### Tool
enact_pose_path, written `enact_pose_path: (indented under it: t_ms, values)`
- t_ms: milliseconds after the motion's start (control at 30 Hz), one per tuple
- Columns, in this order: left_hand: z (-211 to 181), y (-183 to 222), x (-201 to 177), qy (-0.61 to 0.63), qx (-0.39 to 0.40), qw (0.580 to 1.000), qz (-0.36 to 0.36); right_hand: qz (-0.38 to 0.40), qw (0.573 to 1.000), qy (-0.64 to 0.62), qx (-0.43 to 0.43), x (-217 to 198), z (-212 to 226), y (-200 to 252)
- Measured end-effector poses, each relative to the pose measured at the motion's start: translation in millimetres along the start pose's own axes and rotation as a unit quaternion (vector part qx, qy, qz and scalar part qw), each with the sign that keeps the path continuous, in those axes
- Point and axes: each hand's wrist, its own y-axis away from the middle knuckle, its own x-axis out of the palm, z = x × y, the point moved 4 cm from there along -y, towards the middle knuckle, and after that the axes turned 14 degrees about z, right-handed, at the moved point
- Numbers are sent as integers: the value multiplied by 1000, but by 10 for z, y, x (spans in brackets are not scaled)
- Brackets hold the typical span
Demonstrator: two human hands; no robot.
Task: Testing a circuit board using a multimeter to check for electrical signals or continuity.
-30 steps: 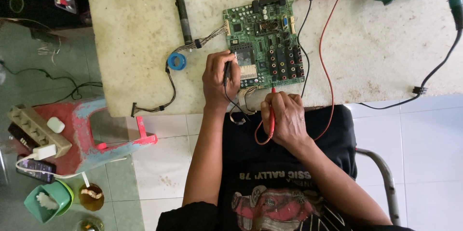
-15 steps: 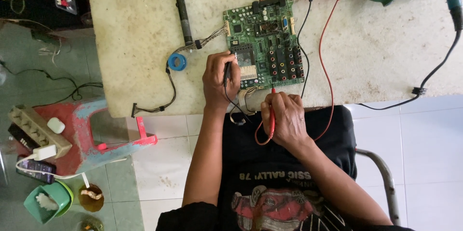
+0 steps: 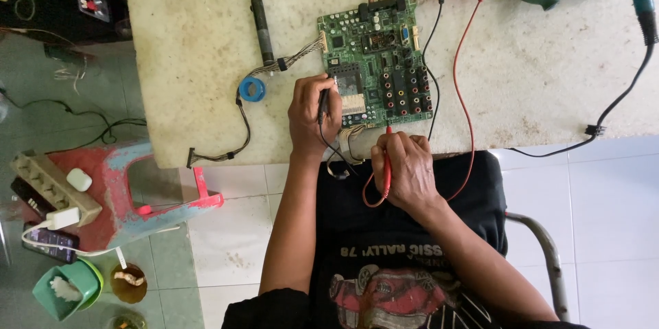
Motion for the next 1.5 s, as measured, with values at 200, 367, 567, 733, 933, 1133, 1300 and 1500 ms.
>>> enact_pose_path:
  t_ms: [200, 367, 567, 733, 933, 1133, 1300, 1500]
  values:
    - [16, -3, -2, 4, -1, 1000, 1, 0, 1000, 5, 1, 30, -34, 11]
    - [-14, -13, -10, 8, 1, 1000, 0, 0, 1000, 5, 7, 10, -14, 5]
    - [24, 2, 11, 3, -1, 1000, -4, 2, 1000, 2, 7, 5, -5, -4]
    - [-14, -6, -11, 13, -13, 1000, 12, 1, 1000, 5, 3, 21, -15, 12]
    - [4, 7, 9, 8, -5, 1000, -10, -2, 1000, 6, 1, 12, -14, 14]
    - [-26, -30, -20, -3, -2, 1000, -7, -5, 1000, 0, 3, 16, -29, 19]
    - [-37, -25, -29, 1, -3, 1000, -4, -14, 1000, 2, -1, 12, -16, 32]
    - [-28, -13, -23, 1, -3, 1000, -3, -23, 1000, 1, 0, -39, 34, 18]
